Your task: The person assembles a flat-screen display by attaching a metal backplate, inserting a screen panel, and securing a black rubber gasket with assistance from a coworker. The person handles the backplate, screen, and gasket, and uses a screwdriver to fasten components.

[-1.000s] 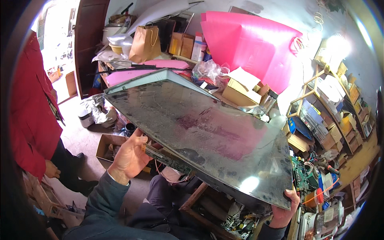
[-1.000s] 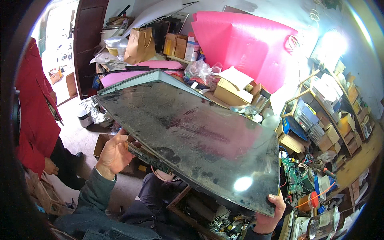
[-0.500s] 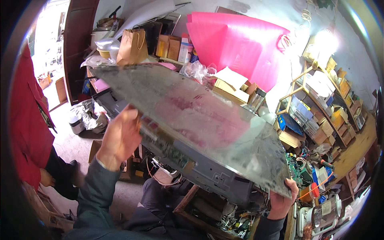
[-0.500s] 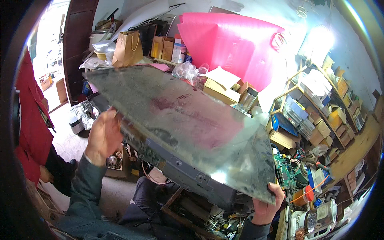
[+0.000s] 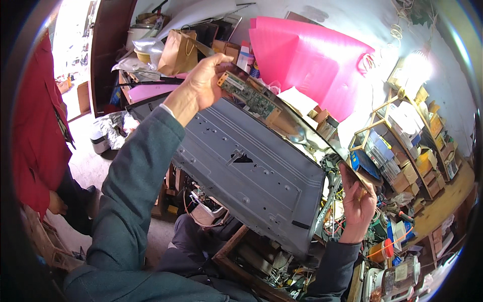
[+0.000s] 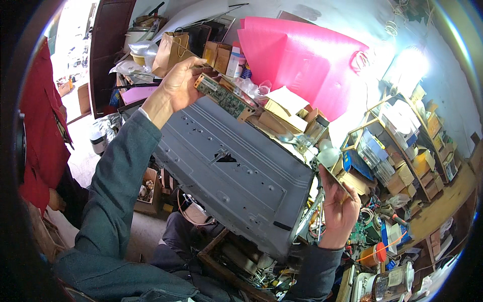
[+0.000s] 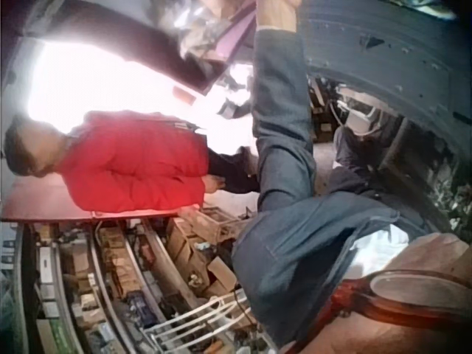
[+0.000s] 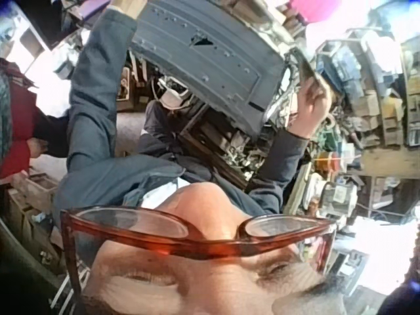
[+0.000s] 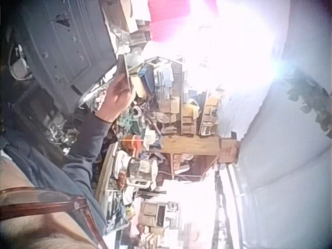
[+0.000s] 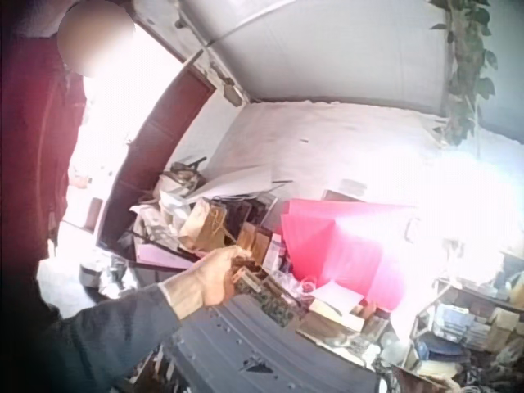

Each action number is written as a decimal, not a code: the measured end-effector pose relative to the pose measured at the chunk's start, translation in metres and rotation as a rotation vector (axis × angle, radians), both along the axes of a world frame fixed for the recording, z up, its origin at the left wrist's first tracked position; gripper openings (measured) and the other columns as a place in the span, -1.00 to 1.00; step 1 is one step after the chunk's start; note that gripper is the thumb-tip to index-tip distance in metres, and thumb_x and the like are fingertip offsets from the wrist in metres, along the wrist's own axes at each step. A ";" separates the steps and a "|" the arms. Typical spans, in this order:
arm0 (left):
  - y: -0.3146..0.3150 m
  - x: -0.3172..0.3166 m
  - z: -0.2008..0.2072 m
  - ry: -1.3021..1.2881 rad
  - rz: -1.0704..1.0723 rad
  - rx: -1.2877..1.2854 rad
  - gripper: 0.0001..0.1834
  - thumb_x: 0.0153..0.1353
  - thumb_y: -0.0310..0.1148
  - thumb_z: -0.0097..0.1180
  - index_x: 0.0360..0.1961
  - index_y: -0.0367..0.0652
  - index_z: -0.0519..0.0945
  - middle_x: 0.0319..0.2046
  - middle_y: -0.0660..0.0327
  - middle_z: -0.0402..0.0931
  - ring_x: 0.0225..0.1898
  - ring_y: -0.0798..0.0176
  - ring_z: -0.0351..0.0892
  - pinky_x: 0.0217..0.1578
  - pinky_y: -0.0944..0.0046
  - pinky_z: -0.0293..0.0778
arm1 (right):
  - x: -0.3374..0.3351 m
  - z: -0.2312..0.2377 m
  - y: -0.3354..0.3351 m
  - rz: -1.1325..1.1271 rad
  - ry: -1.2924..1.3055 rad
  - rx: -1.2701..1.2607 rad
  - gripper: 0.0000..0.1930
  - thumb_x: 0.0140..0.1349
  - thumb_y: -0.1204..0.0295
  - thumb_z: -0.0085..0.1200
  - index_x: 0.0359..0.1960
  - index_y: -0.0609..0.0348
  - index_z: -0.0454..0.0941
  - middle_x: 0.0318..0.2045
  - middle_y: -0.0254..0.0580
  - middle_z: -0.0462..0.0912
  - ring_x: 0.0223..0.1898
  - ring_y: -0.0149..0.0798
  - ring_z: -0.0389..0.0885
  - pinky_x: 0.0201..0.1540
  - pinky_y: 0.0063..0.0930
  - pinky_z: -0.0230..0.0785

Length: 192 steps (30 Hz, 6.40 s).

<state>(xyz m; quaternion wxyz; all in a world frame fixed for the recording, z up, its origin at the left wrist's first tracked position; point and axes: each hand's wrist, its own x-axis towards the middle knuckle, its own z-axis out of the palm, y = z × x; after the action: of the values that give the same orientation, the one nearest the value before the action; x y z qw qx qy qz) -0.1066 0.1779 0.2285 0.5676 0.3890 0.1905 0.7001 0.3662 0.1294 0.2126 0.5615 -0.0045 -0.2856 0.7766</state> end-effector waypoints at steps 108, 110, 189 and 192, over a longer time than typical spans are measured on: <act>-0.164 0.109 -0.502 1.694 0.300 0.118 -0.70 0.13 -0.21 0.17 -0.15 -0.08 0.67 0.08 0.18 0.60 0.33 0.05 0.36 0.44 -0.13 0.04 | -0.037 -0.080 0.308 -0.266 -2.241 0.723 -0.47 0.43 -0.01 0.06 0.00 0.30 0.67 -0.23 -0.23 0.75 -0.17 -0.32 0.62 -0.03 -0.37 0.45; -0.166 0.108 -0.502 1.733 0.291 0.091 -0.70 0.13 -0.21 0.16 -0.15 -0.07 0.67 0.08 0.19 0.61 0.33 0.05 0.36 0.44 -0.13 0.04 | -0.056 -0.081 0.300 -0.283 -2.285 0.759 -0.50 0.41 0.02 0.10 -0.02 0.31 0.67 -0.24 -0.26 0.75 -0.15 -0.33 0.62 -0.03 -0.40 0.43; -0.144 -0.125 -0.192 0.491 0.973 -0.257 -0.61 0.36 -0.39 0.11 0.19 -0.26 0.56 -0.48 0.27 0.59 -0.67 0.50 0.41 -0.65 0.41 0.32 | -0.034 -0.037 0.120 -0.364 -2.220 0.697 -0.80 0.15 0.44 0.25 -0.41 0.41 0.63 -0.69 -0.13 0.62 -0.71 -0.33 0.62 -0.61 -0.44 0.44; -0.144 -0.141 -0.195 0.587 0.982 -0.295 -0.60 0.35 -0.39 0.12 0.19 -0.27 0.57 -0.38 0.24 0.63 -0.62 0.53 0.44 -0.61 0.40 0.33 | -0.028 -0.036 0.119 -0.352 -2.206 0.710 -0.81 0.16 0.46 0.25 -0.41 0.42 0.63 -0.68 -0.14 0.62 -0.71 -0.34 0.61 -0.62 -0.44 0.43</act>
<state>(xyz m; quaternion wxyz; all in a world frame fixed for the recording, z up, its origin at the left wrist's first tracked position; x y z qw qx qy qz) -0.2473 0.0340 0.0335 0.1487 0.3498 0.5927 0.7101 0.3385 0.2480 0.1762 0.0790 -0.5580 -0.8140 0.1403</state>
